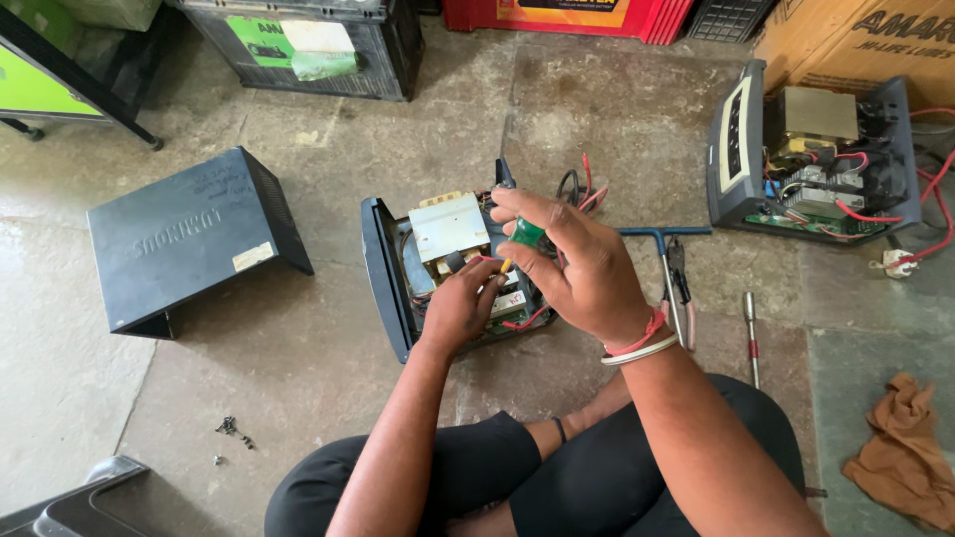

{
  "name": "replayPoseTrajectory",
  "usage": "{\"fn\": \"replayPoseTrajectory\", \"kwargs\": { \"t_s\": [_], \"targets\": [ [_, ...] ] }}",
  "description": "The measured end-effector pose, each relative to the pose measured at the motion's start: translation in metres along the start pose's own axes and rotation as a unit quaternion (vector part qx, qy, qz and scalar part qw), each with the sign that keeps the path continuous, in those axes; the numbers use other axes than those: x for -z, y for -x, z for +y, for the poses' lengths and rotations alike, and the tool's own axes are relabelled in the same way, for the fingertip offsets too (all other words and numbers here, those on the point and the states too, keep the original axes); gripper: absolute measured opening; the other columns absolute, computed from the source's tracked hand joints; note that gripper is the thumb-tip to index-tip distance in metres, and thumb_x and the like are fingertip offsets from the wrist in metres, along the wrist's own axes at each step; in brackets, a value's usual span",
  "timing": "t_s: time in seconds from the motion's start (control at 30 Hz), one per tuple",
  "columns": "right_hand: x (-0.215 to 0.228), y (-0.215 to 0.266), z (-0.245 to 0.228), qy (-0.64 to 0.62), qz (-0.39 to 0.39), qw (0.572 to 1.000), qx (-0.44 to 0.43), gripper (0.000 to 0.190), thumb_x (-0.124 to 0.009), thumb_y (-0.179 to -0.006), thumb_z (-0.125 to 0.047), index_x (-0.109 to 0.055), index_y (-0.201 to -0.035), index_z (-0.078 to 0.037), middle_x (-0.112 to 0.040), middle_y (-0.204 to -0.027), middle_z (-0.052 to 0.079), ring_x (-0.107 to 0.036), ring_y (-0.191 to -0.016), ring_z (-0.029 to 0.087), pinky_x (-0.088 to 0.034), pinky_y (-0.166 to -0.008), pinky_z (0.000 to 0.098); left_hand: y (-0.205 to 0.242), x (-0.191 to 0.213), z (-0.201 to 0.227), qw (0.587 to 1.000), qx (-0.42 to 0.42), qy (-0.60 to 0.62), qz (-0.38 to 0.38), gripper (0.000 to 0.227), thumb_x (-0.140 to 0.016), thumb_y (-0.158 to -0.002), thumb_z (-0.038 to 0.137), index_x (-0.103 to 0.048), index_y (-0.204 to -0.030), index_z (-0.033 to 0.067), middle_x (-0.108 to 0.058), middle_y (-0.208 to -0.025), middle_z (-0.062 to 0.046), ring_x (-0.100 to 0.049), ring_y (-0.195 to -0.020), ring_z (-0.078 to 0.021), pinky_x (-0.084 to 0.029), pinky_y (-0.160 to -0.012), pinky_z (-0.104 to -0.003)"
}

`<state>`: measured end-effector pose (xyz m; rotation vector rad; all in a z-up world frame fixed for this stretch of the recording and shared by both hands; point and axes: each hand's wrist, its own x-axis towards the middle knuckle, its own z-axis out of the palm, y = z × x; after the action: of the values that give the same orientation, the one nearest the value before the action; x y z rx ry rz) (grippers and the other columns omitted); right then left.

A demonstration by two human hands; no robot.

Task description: The person sits on the floor and uses a screwdriver to remove screws from the casing of a black electronic device. After opening the casing, the person uses a test screwdriver to probe various internal components and wires.

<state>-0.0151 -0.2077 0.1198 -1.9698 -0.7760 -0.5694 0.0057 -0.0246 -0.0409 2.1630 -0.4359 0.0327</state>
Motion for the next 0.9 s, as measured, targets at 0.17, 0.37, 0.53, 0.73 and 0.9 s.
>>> {"fn": "replayPoseTrajectory", "kwargs": {
  "t_s": [0.17,0.37,0.53,0.73,0.9],
  "targets": [
    [0.001,0.000,-0.002,0.041,0.002,0.998,-0.046,0.053,-0.084,-0.090,-0.015,-0.061,-0.138,-0.014,-0.075,-0.104,0.004,-0.066,-0.070,0.012,-0.053,-0.062,0.0258,0.001,-0.010,-0.013,0.999,-0.028,-0.030,0.018,0.028,-0.064,-0.097,0.022,-0.069,-0.119,0.0062,-0.071,-0.117,-0.021,-0.064,-0.117,-0.0403,-0.052,-0.092,-0.048],
    [-0.002,-0.003,-0.008,0.071,0.006,0.997,0.019,0.054,-0.084,-0.092,-0.019,-0.060,-0.140,-0.014,-0.073,-0.103,0.002,-0.066,-0.076,0.013,-0.053,-0.066,0.0269,0.002,-0.010,-0.017,0.998,-0.009,-0.061,0.010,0.024,-0.064,-0.096,0.023,-0.071,-0.115,0.0086,-0.072,-0.114,-0.022,-0.063,-0.121,-0.0393,-0.052,-0.091,-0.049],
    [-0.001,-0.004,-0.013,0.095,-0.010,0.995,0.032,0.053,-0.086,-0.090,-0.021,-0.063,-0.137,-0.014,-0.069,-0.092,0.003,-0.063,-0.072,0.016,-0.050,-0.063,0.0303,0.003,-0.004,-0.009,0.997,-0.006,-0.073,0.008,0.022,-0.064,-0.096,0.023,-0.072,-0.111,0.0099,-0.074,-0.108,-0.019,-0.067,-0.107,-0.0398,-0.054,-0.086,-0.050],
    [0.002,-0.007,-0.012,0.043,-0.031,0.998,-0.029,0.050,-0.082,-0.093,-0.020,-0.062,-0.138,-0.015,-0.075,-0.103,0.002,-0.063,-0.068,0.009,-0.050,-0.056,0.0258,0.003,0.005,0.010,0.996,0.029,-0.083,-0.005,0.023,-0.064,-0.096,0.026,-0.073,-0.112,0.0132,-0.074,-0.095,-0.017,-0.070,-0.089,-0.0398,-0.054,-0.074,-0.050],
    [-0.001,-0.011,-0.023,0.027,0.000,1.000,-0.013,0.042,-0.055,-0.108,-0.031,-0.056,-0.142,-0.007,-0.073,-0.112,0.008,-0.062,-0.089,0.018,-0.049,-0.082,0.0331,0.005,0.000,0.006,0.998,0.019,-0.053,0.025,0.024,-0.062,-0.097,0.025,-0.073,-0.114,0.0137,-0.075,-0.099,-0.016,-0.070,-0.088,-0.0390,-0.054,-0.074,-0.048]
  ]
}}
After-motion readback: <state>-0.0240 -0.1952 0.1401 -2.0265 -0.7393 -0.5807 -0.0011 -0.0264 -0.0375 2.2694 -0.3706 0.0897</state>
